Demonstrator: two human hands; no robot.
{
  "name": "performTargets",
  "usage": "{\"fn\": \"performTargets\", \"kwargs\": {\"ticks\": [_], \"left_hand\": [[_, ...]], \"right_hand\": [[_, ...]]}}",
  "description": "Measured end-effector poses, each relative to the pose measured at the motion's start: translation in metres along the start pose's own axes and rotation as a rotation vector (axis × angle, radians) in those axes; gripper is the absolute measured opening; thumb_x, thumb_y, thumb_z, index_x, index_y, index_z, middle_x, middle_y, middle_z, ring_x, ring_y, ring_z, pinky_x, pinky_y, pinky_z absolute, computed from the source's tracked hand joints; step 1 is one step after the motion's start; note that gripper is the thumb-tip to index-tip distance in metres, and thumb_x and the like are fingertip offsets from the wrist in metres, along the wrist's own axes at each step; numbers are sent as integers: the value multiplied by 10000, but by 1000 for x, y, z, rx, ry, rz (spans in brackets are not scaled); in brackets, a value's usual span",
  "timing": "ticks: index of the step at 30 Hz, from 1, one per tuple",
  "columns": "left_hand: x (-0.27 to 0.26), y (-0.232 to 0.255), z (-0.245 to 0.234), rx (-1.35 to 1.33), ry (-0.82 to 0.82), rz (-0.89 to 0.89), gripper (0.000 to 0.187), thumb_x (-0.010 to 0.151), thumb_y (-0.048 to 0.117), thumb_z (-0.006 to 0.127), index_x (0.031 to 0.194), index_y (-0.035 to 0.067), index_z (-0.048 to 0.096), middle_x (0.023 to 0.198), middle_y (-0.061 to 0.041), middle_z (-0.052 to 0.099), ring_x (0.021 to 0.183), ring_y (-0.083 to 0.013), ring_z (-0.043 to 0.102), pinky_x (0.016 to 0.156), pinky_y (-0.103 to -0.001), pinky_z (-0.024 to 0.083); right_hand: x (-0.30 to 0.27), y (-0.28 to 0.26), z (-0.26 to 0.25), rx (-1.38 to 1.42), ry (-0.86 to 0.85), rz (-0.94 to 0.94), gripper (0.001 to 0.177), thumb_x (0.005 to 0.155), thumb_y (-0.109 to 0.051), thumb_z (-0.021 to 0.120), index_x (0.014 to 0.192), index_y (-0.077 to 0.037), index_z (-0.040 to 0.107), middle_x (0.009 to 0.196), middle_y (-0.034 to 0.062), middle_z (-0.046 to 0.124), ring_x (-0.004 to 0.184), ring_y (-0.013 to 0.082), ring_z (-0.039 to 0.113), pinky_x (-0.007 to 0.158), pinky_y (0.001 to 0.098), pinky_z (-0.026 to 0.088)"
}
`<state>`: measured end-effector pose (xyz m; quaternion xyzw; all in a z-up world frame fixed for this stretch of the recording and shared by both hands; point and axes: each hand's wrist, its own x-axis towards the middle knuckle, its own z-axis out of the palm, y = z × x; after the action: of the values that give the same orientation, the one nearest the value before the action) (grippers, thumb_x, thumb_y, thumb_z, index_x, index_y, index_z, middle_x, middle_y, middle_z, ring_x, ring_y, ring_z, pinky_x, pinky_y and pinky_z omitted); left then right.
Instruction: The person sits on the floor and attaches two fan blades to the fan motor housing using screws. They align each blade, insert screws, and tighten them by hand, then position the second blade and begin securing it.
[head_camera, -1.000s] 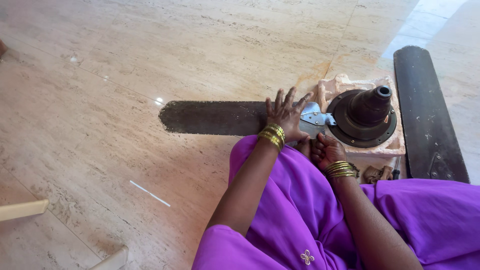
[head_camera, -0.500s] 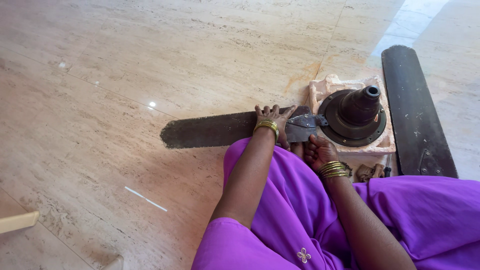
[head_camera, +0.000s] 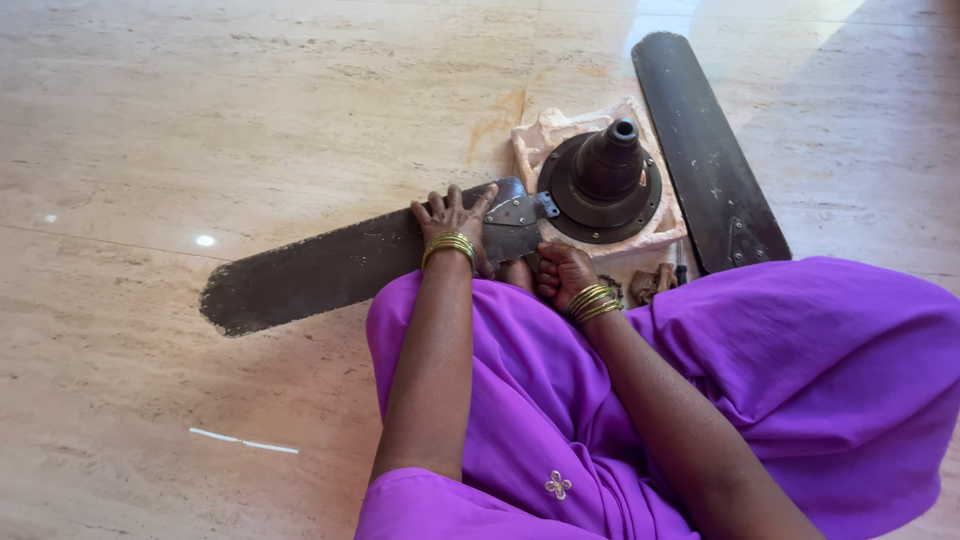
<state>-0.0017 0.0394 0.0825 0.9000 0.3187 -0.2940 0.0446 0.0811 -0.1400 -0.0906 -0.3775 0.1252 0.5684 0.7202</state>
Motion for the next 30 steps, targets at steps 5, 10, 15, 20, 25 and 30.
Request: {"fn": "performTargets", "kwargs": {"ticks": [5,10,15,20,25,30], "left_hand": [[1,4,3,55,27,-10,1479,534,485,1022,1590,565,-11,1691,-109,162,1506,-453,207,1182,-687,116],[4,5,9,103,69,-3,1480,593,408,1008,1594,570,-70,1684,-162,157,1472,-479,240,1164,-695,125],[1,5,4,74,-9,9,1459,607,398,1003,1567,614,-75,1703,-126,146,1511,-450,217,1164,-658,197],[-7,5,-1,96,30,-28,1357,691,311,959,1567,613,-32,1707,-132,124,1523,-448,173,1155,-633,210],[-9,5,-2,86,28,-31,1278,758,243,908,1560,631,-9,1712,-126,112,1530,-439,160,1162,-611,216],[-6,7,0,92,33,-33,1204,804,267,867,1558,631,3,1714,-134,124,1528,-446,174,1160,-598,225]], "right_hand": [[-23,4,-3,-50,57,-88,130,959,-176,628,1054,-99,672,588,-64,391,449,65,312,410,243,270],[-50,0,-4,-141,140,-199,212,931,-135,648,1100,-12,688,630,-51,446,486,62,367,422,234,317],[-58,-1,-11,-169,181,-262,209,903,-66,673,1098,4,697,715,-27,590,551,58,472,462,215,391],[-53,0,-18,-159,146,-255,185,890,-48,674,1062,9,713,686,-19,566,539,65,486,458,222,413],[-50,0,-19,-150,168,-239,158,902,-56,667,1042,3,710,699,-20,596,532,59,477,454,219,402],[-47,3,-25,-217,208,-297,237,865,51,632,1079,5,725,757,15,627,580,85,543,500,230,464]]}}
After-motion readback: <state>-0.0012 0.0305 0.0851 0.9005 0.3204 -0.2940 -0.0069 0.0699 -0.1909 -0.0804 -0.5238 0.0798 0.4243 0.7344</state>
